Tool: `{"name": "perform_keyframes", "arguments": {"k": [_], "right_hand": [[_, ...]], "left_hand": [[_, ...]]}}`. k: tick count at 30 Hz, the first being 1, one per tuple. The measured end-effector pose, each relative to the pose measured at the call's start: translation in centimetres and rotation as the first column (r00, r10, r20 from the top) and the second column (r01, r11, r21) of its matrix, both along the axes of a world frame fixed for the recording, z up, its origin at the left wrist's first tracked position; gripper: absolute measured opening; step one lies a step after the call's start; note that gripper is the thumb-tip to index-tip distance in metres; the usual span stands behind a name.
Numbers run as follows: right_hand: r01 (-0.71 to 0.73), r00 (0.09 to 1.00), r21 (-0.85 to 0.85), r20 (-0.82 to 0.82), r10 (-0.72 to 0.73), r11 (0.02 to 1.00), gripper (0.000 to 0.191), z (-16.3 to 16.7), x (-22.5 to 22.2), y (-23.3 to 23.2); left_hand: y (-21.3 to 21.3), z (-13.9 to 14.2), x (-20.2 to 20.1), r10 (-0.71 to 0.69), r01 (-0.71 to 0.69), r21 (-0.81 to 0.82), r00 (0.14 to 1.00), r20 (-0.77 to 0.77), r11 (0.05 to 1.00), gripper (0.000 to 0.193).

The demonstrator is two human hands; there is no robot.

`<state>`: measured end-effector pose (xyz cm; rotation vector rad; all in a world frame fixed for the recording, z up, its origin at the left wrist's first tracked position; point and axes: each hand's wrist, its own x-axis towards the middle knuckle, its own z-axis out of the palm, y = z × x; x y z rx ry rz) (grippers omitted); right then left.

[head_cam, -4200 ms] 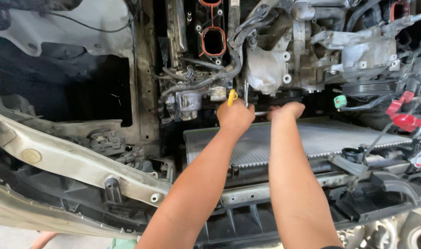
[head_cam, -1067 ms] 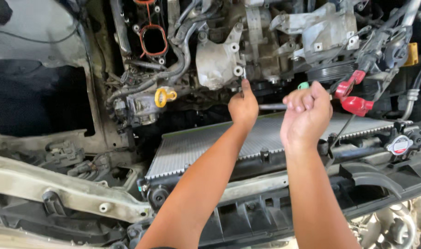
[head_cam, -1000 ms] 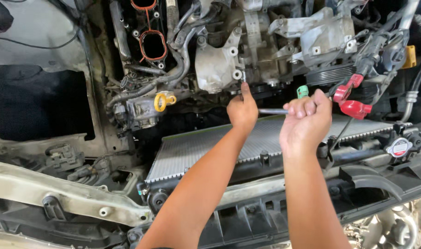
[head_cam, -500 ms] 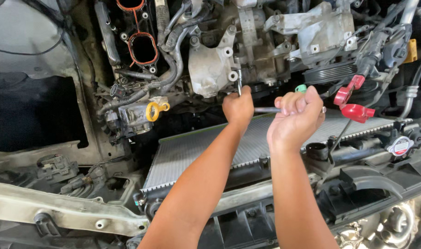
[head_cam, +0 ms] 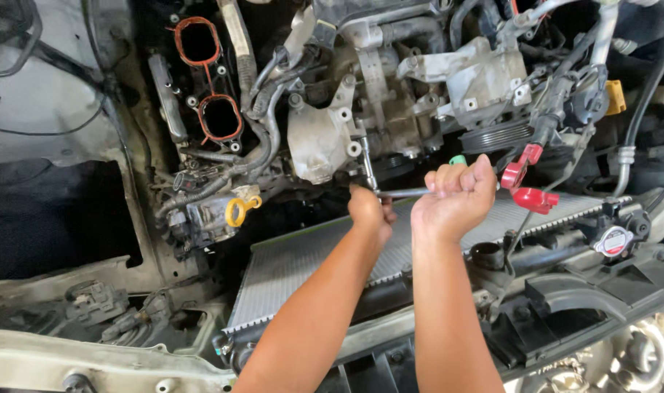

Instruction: The person works in the open engine bay of a car, using a ratchet wrench with an extension to loosen and tighten bolts on engine components near the front of the engine. They reposition the wrench on fasteners, apply force with both hands, and move between different bolt locations around the engine and mounting brackets.

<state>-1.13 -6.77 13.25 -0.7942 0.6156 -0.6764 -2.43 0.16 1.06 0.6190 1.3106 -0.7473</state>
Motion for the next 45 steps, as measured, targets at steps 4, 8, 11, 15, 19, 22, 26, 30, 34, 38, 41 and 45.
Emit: {"name": "perform_keyframes", "arguments": {"k": [4,8,11,15,19,22,26,30,34,38,41,45], "right_hand": [[-0.072,0.996,-0.124,0.05,0.078,0.99,0.041,0.3,-0.9,1.9],[-0.117,0.991,-0.339,-0.102,0.087,0.934,0.025,0.8,-1.9,6.3],[-0.336,0.938,-0.665,-0.3,0.173,0.667,0.029,1.7,-2.6,9.0],[-0.385,0.919,-0.775,-0.269,0.289,0.501,0.028,3.2,-2.2,10.3],[-0.611,0.759,-0.764,-0.491,0.429,0.207,0.037,4.4,-1.7,12.1],[-0.704,0.63,-0.707,-0.586,0.509,0.058,0.04,4.6,-1.0,12.7],[-0.775,0.56,-0.63,-0.641,0.525,0.056,0.042,4.6,-1.3,12.2],[-0.818,0.51,-0.573,-0.686,0.519,0.046,0.037,4.6,-1.9,12.0],[-0.848,0.417,-0.527,-0.73,0.541,-0.057,0.037,4.3,-1.5,12.6],[-0.863,0.348,-0.495,-0.725,0.594,-0.098,0.034,4.2,-0.9,13.0],[-0.887,0.323,-0.455,-0.735,0.596,-0.081,0.032,4.2,-1.3,13.0],[-0.845,0.468,-0.529,-0.66,0.588,0.078,0.024,3.7,-3.0,11.6]], "left_hand": [[-0.8,-2.3,-0.4,0.077,-0.077,0.006,0.996,0.044,0.997,0.031],[-0.3,-4.9,-0.8,-0.047,0.046,0.012,0.986,0.158,0.999,0.03],[0.5,-5.4,-1.9,-0.4,0.342,0.215,0.695,0.597,0.915,0.03],[2.1,-4.8,-2.8,0.072,0.108,-0.482,0.938,0.34,0.87,0.031],[3.6,-3.9,-1.0,0.138,0.053,-0.75,0.972,0.19,0.659,0.035],[3.9,-3.6,0.7,0.062,0.134,-0.833,0.978,0.198,0.536,0.037],[3.9,-3.3,1.1,-0.018,0.167,-0.719,0.977,0.21,0.675,0.037],[4.0,-3.5,1.0,-0.024,0.166,-0.786,0.982,0.189,0.596,0.03],[4.3,-4.0,1.4,-0.105,0.26,-0.772,0.964,0.246,0.58,0.023],[4.7,-3.9,1.7,-0.134,0.342,-0.778,0.937,0.322,0.526,0.02],[4.9,-3.7,1.6,-0.189,0.413,-0.762,0.91,0.37,0.499,0.019],[4.8,-3.9,0.8,-0.306,0.441,-0.582,0.897,0.32,0.683,0.021]]}}
